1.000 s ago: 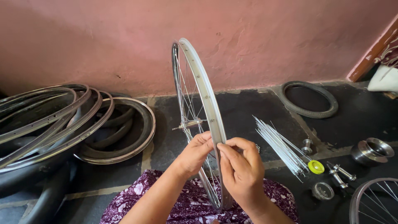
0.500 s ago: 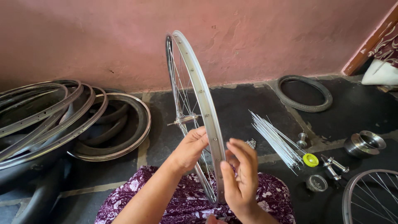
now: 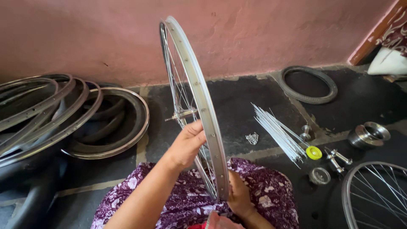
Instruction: The person sits on the floor with a bicycle wheel rim on their lap and laces spokes into it, threading each spoke through the hub flange and the rim eyelets and turning the wheel as they work around it. Loose spokes, hubs and rims lie on the floor beside them.
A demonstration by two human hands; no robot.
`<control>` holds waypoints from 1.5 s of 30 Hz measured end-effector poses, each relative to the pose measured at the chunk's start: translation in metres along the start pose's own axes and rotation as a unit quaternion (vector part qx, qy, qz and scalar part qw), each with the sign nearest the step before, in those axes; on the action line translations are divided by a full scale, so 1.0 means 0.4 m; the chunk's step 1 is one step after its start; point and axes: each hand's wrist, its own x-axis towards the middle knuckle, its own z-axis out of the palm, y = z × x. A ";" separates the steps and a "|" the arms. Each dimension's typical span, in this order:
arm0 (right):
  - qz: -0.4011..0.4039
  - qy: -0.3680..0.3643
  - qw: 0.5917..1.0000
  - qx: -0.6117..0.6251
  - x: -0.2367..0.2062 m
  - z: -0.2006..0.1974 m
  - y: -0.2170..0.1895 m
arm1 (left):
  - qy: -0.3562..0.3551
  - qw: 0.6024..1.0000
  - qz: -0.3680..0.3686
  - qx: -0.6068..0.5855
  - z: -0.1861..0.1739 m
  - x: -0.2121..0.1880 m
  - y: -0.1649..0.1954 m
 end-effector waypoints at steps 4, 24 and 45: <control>0.173 -0.092 0.980 0.017 0.005 0.003 -0.036 | -0.007 1.000 0.005 0.013 -0.003 0.005 0.002; 0.100 -0.090 0.990 -0.038 0.003 -0.004 -0.024 | -0.035 0.999 -0.016 0.010 -0.008 0.008 0.010; 0.087 -0.100 0.991 -0.036 0.014 -0.009 -0.034 | -0.017 1.000 -0.009 0.021 -0.012 -0.001 -0.008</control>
